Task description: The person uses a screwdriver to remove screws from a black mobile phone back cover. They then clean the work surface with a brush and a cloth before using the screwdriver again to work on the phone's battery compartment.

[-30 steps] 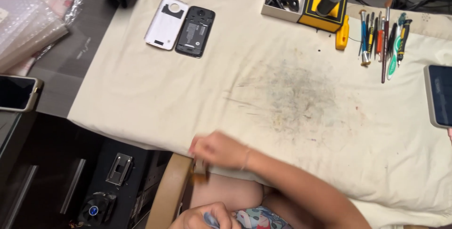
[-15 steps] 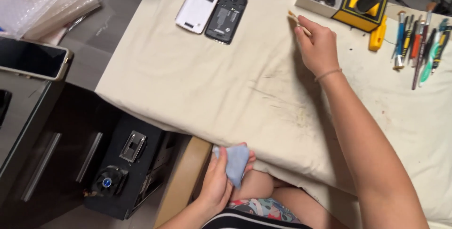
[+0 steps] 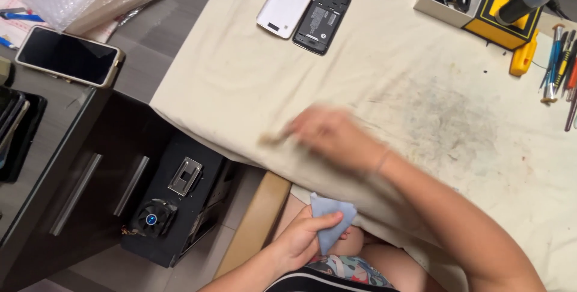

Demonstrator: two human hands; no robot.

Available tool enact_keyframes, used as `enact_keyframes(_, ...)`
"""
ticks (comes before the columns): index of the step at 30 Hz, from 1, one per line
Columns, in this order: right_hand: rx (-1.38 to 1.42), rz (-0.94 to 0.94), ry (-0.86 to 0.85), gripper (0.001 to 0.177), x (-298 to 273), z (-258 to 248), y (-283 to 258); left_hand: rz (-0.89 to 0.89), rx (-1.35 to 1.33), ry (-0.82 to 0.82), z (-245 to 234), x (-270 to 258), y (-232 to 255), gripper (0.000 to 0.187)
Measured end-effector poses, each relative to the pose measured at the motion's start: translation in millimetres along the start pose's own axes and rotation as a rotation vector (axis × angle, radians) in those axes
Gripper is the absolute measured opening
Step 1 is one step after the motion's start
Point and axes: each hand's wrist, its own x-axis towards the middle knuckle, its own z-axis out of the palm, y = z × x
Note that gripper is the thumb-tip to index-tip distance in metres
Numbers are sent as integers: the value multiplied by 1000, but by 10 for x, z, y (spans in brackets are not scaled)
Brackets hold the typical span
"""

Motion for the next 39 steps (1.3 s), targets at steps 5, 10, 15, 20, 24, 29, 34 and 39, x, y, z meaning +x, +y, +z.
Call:
enact_keyframes(5,-429,75,742,24,-90,-863,530,40,-21,62,-40,109,80,36)
enact_keyframes(10,-932,271,399,30,-12,-583,810,281,-16,-41,-158,273,-36,47)
enact_keyframes(15,-53,203,-43,29,178,217,-253,259,507,-176,-86,135,9,25)
enact_keyframes(20,284,271,127,40,910,61,-346,64,396,-415,-73,-21,113,22)
enact_keyframes(24,-312,44,385,30,1527,160,56,43,101,-554,-170,44,45,34)
enact_keyframes(29,-192,0,-49,38,1626,935,-372,89,27,-551,-223,253,-62,40)
enact_keyframes(34,-17,-26,-183,38,1566,1041,-657,71,8,-258,-126,152,14,31)
enact_keyframes(39,-291,-60,403,27,2133,-15,211,11,-94,-138,-65,126,56,25)
